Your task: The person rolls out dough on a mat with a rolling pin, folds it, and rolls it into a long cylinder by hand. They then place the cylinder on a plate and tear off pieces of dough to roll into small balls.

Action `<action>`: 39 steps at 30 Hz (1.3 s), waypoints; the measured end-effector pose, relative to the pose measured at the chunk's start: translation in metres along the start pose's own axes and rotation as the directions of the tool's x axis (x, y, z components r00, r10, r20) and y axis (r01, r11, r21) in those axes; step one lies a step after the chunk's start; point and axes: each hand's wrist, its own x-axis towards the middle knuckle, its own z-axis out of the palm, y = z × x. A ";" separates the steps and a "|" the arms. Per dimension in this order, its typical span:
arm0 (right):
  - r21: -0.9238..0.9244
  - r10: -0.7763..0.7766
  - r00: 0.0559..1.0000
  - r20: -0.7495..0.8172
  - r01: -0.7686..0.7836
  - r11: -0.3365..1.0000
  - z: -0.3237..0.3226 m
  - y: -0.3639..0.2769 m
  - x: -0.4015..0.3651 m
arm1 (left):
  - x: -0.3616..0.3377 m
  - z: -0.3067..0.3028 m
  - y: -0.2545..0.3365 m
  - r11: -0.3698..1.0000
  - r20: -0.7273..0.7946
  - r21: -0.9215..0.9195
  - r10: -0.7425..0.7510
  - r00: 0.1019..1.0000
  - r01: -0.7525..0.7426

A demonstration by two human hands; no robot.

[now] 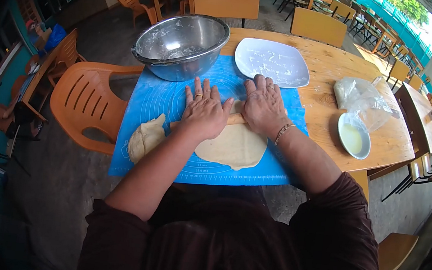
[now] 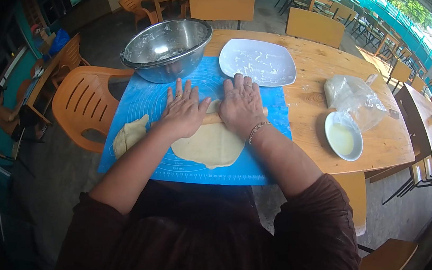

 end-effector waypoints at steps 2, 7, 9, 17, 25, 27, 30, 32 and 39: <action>0.000 0.002 1.000 0.003 -0.002 1.000 0.003 0.000 -0.001 | 0.000 0.003 -0.002 0.999 -0.012 -0.007 -0.050 0.999 0.050; 0.062 -0.050 0.993 -0.110 0.057 0.996 0.001 -0.003 -0.026 | -0.039 0.013 -0.001 0.978 -0.372 -0.036 0.176 0.911 -0.204; 0.101 -0.092 0.989 -0.114 0.103 0.990 -0.011 -0.005 -0.051 | -0.072 0.010 0.002 0.922 -0.409 -0.090 0.311 0.858 -0.377; 0.193 -0.136 0.986 -0.096 0.152 0.969 -0.035 -0.008 -0.105 | -0.092 0.014 -0.007 0.873 -0.414 0.014 0.448 0.792 -0.487; 0.287 -0.085 0.996 -0.033 0.091 0.954 -0.048 -0.001 -0.112 | -0.100 0.020 -0.017 0.867 -0.412 -0.069 0.425 0.806 -0.493; 0.346 -0.070 0.997 -0.030 0.076 0.935 -0.055 0.007 -0.103 | -0.099 0.016 -0.021 0.878 -0.526 -0.107 0.349 0.776 -0.468; 0.418 -0.089 0.996 -0.030 0.094 0.903 -0.066 0.012 -0.088 | -0.102 0.011 -0.034 0.879 -0.713 -0.080 0.279 0.643 -0.470; 0.400 -0.146 0.989 -0.011 0.138 0.906 -0.068 0.008 -0.077 | -0.105 0.014 -0.036 0.888 -0.790 -0.041 0.251 0.559 -0.458; 0.355 -0.347 0.936 0.054 0.307 0.883 -0.034 0.001 -0.054 | -0.106 0.015 -0.037 0.881 -0.824 -0.029 0.246 0.510 -0.472</action>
